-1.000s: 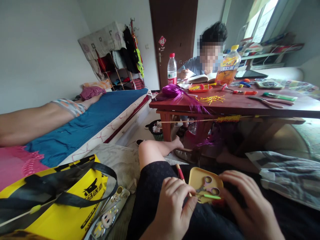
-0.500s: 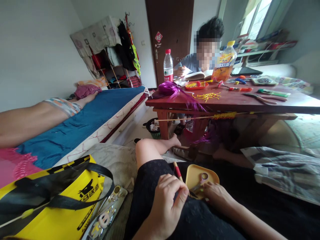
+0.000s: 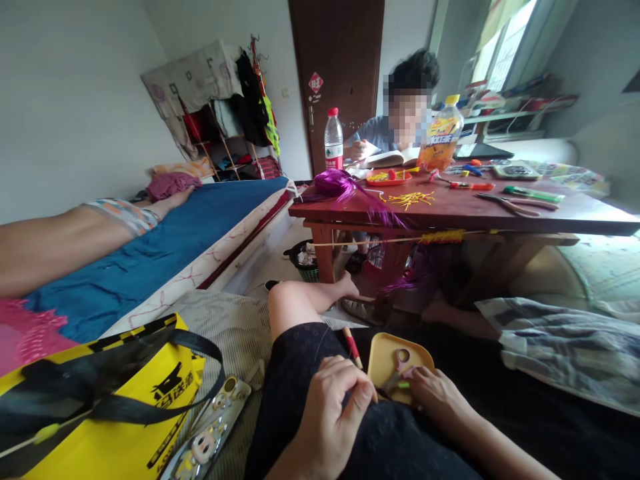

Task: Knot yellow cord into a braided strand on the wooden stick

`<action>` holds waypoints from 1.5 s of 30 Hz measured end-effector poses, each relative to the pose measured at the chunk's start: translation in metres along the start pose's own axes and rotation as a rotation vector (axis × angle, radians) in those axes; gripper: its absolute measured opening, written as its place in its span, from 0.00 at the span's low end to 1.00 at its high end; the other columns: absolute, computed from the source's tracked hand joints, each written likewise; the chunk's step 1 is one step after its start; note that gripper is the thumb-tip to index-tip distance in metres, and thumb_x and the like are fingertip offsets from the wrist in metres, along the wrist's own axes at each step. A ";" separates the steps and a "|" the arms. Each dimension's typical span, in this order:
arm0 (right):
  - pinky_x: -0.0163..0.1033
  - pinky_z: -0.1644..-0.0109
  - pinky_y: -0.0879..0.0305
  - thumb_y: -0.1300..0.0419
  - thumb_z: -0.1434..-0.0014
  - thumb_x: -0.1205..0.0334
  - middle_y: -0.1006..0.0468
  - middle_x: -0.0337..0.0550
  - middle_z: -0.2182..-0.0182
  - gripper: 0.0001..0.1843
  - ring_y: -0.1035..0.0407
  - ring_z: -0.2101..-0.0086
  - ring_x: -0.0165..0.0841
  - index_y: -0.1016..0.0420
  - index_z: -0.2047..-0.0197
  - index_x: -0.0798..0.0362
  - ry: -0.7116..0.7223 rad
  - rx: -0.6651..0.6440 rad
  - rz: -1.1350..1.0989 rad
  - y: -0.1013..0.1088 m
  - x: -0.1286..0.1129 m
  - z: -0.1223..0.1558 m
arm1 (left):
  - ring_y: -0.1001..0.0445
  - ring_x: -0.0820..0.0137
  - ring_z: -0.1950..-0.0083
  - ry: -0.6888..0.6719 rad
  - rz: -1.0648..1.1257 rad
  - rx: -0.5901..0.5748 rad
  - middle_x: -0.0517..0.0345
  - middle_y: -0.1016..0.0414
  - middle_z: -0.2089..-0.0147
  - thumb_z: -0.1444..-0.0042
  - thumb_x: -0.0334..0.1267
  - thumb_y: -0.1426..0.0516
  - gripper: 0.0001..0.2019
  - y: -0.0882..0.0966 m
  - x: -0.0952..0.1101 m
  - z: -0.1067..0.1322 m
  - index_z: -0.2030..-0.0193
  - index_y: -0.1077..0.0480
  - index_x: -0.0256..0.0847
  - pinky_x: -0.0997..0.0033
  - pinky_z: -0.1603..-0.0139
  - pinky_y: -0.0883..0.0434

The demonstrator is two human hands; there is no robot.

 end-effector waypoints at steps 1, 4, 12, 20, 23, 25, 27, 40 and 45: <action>0.42 0.57 0.39 0.48 0.49 0.76 0.24 0.55 0.62 0.15 0.32 0.57 0.44 0.24 0.62 0.58 -0.001 0.010 -0.014 0.001 0.001 0.000 | 0.34 0.72 0.70 0.004 -0.004 0.000 0.60 0.31 0.75 0.39 0.40 0.54 0.16 0.001 0.000 0.000 0.76 0.36 0.39 0.72 0.61 0.42; 0.44 0.57 0.41 0.47 0.50 0.74 0.24 0.54 0.63 0.12 0.33 0.58 0.46 0.25 0.64 0.57 -0.025 0.038 -0.070 0.008 0.009 0.001 | 0.34 0.71 0.69 0.012 -0.014 0.001 0.59 0.31 0.75 0.39 0.41 0.54 0.16 0.002 -0.001 0.000 0.76 0.36 0.39 0.71 0.62 0.42; 0.32 0.69 0.39 0.57 0.39 0.58 0.28 0.39 0.74 0.13 0.34 0.73 0.30 0.36 0.59 0.52 0.015 0.141 -0.487 0.076 -0.017 0.030 | 0.34 0.72 0.70 0.003 0.087 0.002 0.59 0.32 0.77 0.40 0.42 0.54 0.18 0.000 0.003 0.000 0.77 0.34 0.39 0.71 0.62 0.41; 0.32 0.72 0.43 0.53 0.46 0.38 0.38 0.35 0.80 0.27 0.44 0.77 0.27 0.33 0.76 0.55 -0.112 0.060 -1.466 0.092 -0.066 0.029 | 0.38 0.73 0.75 -0.006 0.238 0.019 0.60 0.41 0.83 0.41 0.50 0.56 0.24 0.004 0.001 0.003 0.83 0.38 0.39 0.72 0.68 0.42; 0.31 0.76 0.45 0.50 0.52 0.35 0.42 0.33 0.82 0.28 0.47 0.80 0.25 0.39 0.80 0.54 -0.207 0.140 -1.559 0.087 -0.070 0.024 | 0.39 0.74 0.76 0.012 0.286 0.012 0.61 0.42 0.83 0.41 0.50 0.56 0.25 0.001 -0.003 0.004 0.84 0.39 0.38 0.72 0.69 0.42; 0.31 0.76 0.44 0.47 0.57 0.32 0.42 0.34 0.82 0.29 0.45 0.79 0.26 0.39 0.81 0.53 -0.243 0.224 -1.538 0.089 -0.071 0.023 | 0.39 0.74 0.76 0.024 0.314 -0.010 0.61 0.42 0.83 0.41 0.51 0.56 0.25 -0.003 -0.005 0.004 0.84 0.40 0.38 0.72 0.69 0.42; 0.32 0.76 0.43 0.49 0.58 0.31 0.41 0.35 0.81 0.30 0.44 0.79 0.26 0.38 0.81 0.53 -0.250 0.293 -1.487 0.094 -0.071 0.023 | 0.40 0.74 0.77 0.031 0.339 -0.033 0.61 0.42 0.83 0.41 0.52 0.56 0.26 -0.006 -0.006 0.004 0.85 0.40 0.38 0.72 0.70 0.42; 0.35 0.73 0.42 0.51 0.61 0.27 0.39 0.38 0.82 0.33 0.44 0.79 0.29 0.39 0.84 0.53 -0.262 0.425 -1.387 0.091 -0.063 0.026 | 0.42 0.75 0.79 0.077 0.459 -0.057 0.61 0.45 0.84 0.42 0.53 0.55 0.27 -0.012 -0.011 0.005 0.87 0.43 0.39 0.72 0.73 0.44; 0.35 0.74 0.42 0.53 0.57 0.28 0.40 0.38 0.82 0.33 0.44 0.79 0.29 0.39 0.84 0.52 -0.277 0.427 -1.395 0.093 -0.065 0.027 | 0.43 0.75 0.79 0.079 0.478 -0.058 0.61 0.45 0.84 0.42 0.52 0.55 0.26 -0.012 -0.010 0.006 0.87 0.42 0.38 0.72 0.73 0.44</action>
Point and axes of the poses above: each hand's wrist, its own z-axis away from the middle knuckle, its own y-axis out of the back of the hand, x = y × z, the point moved 7 cm from there along -z, towards the middle knuckle
